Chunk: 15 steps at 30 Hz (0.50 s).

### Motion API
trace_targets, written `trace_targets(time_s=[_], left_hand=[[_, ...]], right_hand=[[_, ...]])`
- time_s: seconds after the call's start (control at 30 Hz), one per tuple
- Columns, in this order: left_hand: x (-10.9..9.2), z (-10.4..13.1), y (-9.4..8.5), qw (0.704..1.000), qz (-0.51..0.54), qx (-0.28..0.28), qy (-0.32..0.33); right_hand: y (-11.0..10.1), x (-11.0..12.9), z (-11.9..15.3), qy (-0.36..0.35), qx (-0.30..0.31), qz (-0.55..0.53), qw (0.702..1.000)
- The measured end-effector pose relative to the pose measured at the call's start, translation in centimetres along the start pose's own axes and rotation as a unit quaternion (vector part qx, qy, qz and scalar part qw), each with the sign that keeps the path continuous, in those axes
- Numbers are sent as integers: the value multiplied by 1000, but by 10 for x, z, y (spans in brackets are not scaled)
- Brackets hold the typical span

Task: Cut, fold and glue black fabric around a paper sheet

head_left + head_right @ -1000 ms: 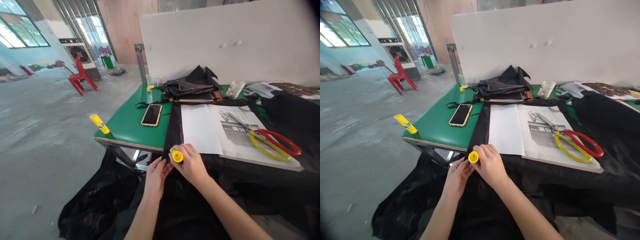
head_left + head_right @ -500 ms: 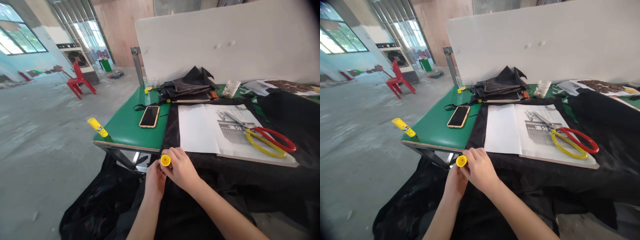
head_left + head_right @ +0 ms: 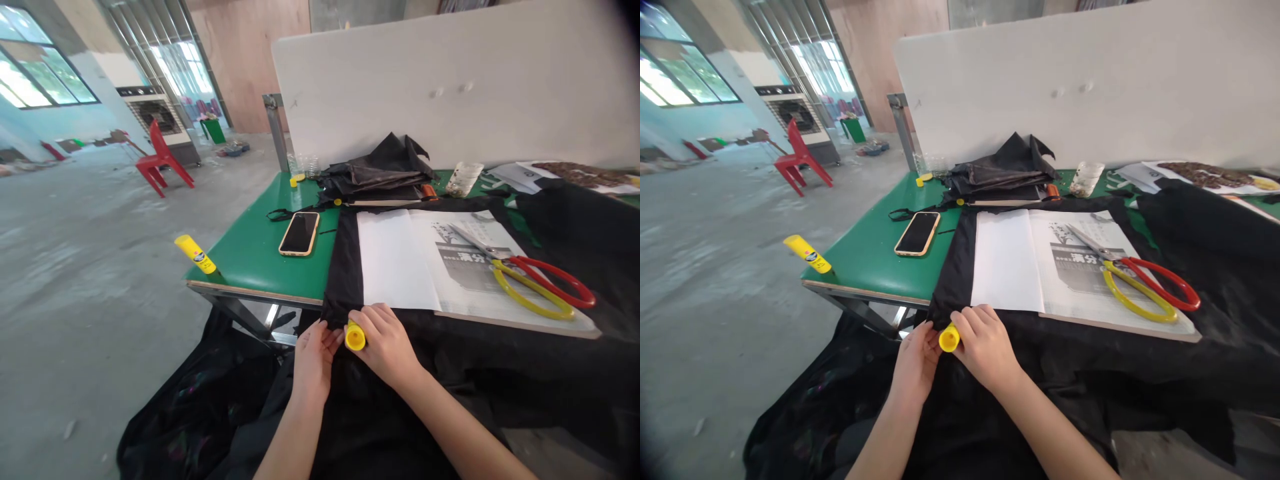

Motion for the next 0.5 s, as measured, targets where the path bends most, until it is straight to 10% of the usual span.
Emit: trace_targets(time_s=[0.27, 0.5], left_hand=[[1, -5, -3, 999, 21, -42, 5], [-1, -1, -2, 1000, 2, -17, 21]], right_hand=[[-42, -20, 8, 183, -112, -106, 971], [-10, 21, -16, 25, -15, -91, 995]])
Point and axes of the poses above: each hand's wrist, its own z-axis away from the middle knuckle, its own y-axis out of the palm, x = y × z, the point moved 3 cm from there along -z, towards the middle knuckle, and after that the axes turned 15 degrees about z, right-handed, at the moved point
